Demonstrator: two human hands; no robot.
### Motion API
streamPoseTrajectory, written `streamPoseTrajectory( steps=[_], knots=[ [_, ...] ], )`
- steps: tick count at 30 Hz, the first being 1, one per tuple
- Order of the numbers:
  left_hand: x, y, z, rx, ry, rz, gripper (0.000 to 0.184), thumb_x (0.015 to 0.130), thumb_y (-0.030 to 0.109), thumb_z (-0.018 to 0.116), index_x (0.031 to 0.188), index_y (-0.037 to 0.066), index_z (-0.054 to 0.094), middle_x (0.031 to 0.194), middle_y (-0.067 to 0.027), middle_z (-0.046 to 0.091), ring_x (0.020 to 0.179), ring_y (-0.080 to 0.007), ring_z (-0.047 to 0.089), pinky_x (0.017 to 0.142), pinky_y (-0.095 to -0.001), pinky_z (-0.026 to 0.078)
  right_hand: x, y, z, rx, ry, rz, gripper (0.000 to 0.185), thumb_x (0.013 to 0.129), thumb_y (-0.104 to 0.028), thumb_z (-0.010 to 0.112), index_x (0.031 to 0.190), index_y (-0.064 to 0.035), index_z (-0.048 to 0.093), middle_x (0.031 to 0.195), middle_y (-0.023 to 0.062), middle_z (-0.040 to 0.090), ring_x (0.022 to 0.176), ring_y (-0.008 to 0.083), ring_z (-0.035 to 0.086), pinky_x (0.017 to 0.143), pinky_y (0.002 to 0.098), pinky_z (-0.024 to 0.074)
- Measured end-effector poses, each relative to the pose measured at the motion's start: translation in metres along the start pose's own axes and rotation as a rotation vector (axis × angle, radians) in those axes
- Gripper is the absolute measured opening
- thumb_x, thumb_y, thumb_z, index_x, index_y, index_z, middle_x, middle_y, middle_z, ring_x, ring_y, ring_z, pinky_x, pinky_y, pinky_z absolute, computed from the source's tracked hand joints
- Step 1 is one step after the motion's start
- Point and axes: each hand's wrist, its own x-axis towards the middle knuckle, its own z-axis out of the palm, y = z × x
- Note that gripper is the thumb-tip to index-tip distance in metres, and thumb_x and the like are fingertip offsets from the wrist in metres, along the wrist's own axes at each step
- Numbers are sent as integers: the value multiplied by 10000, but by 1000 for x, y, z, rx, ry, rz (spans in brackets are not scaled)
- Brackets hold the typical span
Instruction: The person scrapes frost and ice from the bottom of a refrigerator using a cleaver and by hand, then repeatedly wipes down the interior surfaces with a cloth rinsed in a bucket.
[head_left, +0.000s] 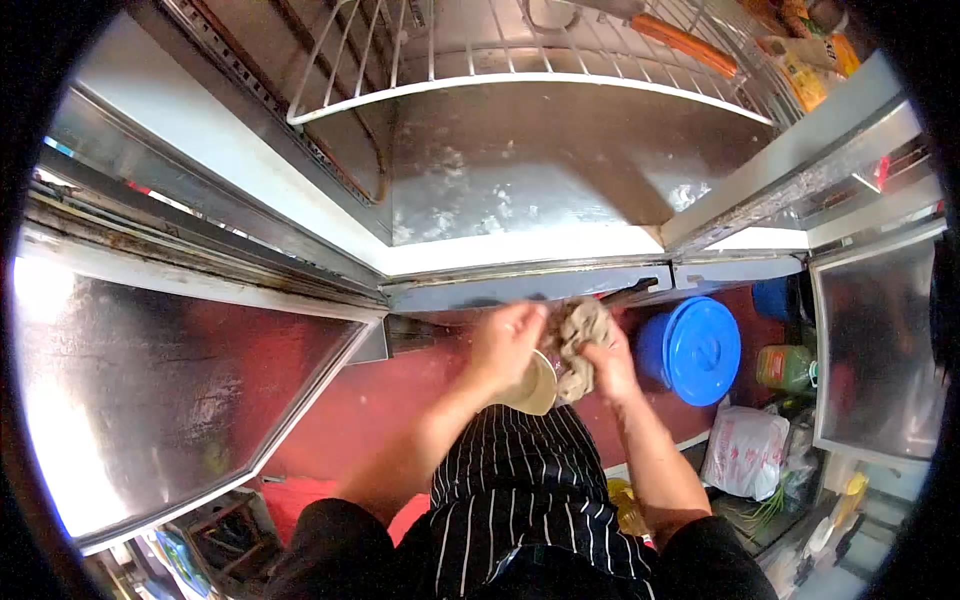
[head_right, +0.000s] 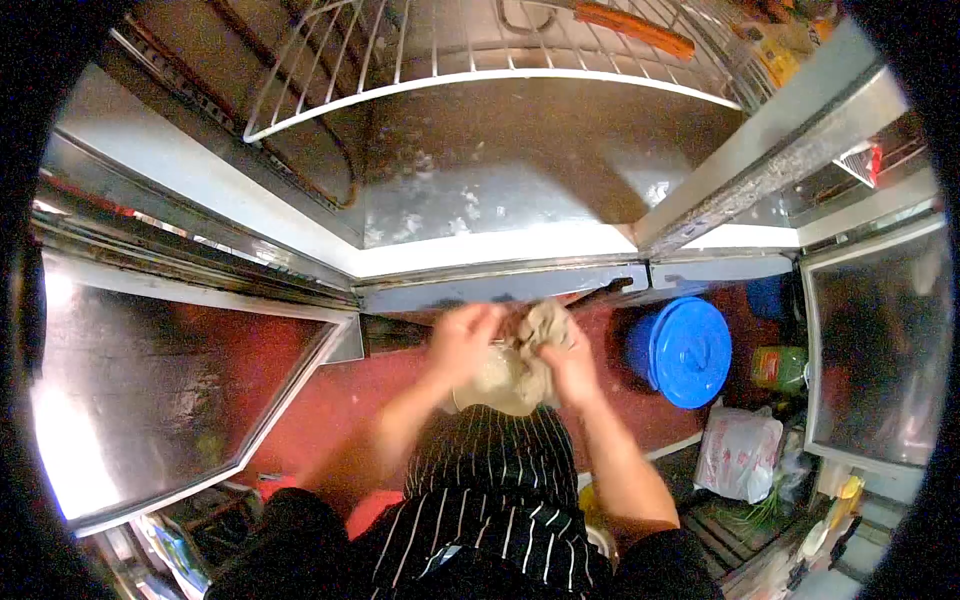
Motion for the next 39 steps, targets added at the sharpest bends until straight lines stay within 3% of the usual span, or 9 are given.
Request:
streamPoseTrajectory(
  steps=[5, 12, 14, 17, 18, 20, 25, 30, 39],
  knots=[
    [92, -35, -80, 505, 612, 515, 143, 891, 189, 619, 935, 93, 716, 902, -102, 708, 825, -331, 657, 777, -437, 520, 61, -87, 8, -104, 3, -103, 517, 793, 20, 611, 1306, -27, 573, 1154, 86, 675, 1026, 192, 665, 923, 337, 545],
    [141, -85, -102, 565, 778, 316, 110, 852, 161, 611, 883, 106, 700, 877, -83, 686, 823, -338, 635, 781, -453, 495, 204, -117, -22, -759, 91, -533, 441, 868, -59, 652, 1300, -7, 581, 1102, 86, 716, 976, 208, 684, 887, 337, 537],
    [143, -76, -95, 666, 854, 289, 97, 845, 183, 604, 867, 121, 676, 865, -80, 669, 795, -325, 627, 743, -456, 484, 232, -119, -27, -947, 185, -364, 547, 950, -255, 608, 1425, -14, 482, 1310, 192, 629, 1216, 313, 605, 1052, 381, 455],
    [145, -78, -96, 724, 853, 270, 91, 835, 203, 603, 878, 137, 649, 878, -72, 655, 799, -312, 626, 728, -452, 472, 325, -50, -62, -1820, 315, -846, 635, 1004, -482, 511, 1422, -5, 487, 1450, 273, 488, 1332, 364, 497, 1147, 467, 350],
    [144, -77, -96, 726, 846, 280, 106, 827, 196, 606, 912, 138, 630, 896, -64, 640, 816, -307, 625, 733, -452, 464, 324, -42, -41, -1671, 281, -416, 778, 998, -621, 379, 1513, -38, 399, 1580, 272, 319, 1463, 420, 306, 1214, 482, 220],
    [145, -77, -97, 717, 844, 270, 113, 824, 195, 608, 918, 135, 628, 904, -64, 640, 827, -307, 624, 738, -451, 463, 316, -60, 33, -1510, 145, -167, 841, 951, -704, 365, 1578, -144, 325, 1651, 163, 238, 1537, 389, 110, 1232, 534, 97],
    [144, -76, -99, 702, 813, 239, 199, 806, 182, 618, 990, 105, 623, 951, -94, 644, 865, -320, 624, 769, -456, 461, 354, -13, 136, -1829, 20, -369, 901, 894, -788, 359, 1593, -222, 300, 1683, 74, 185, 1560, 337, 18, 1226, 547, -62],
    [143, -76, -100, 665, 783, 157, 416, 817, 158, 598, 1220, 71, 539, 1045, -167, 608, 927, -367, 611, 835, -482, 463, 338, -1, 196, -1532, -392, -574, 668, 868, -668, 540, 1396, -264, 601, 1560, 182, 408, 1460, 526, 240, 1205, 640, 92],
    [140, -65, -99, 639, 838, 146, 562, 909, 211, 577, 1432, 66, 431, 1221, -186, 546, 1122, -378, 554, 953, -484, 443, 288, -12, 175, -1417, -865, -833, 376, 774, -169, 756, 1135, -167, 651, 1369, 51, 597, 1322, 325, 479, 1112, 523, 346]
  ],
)
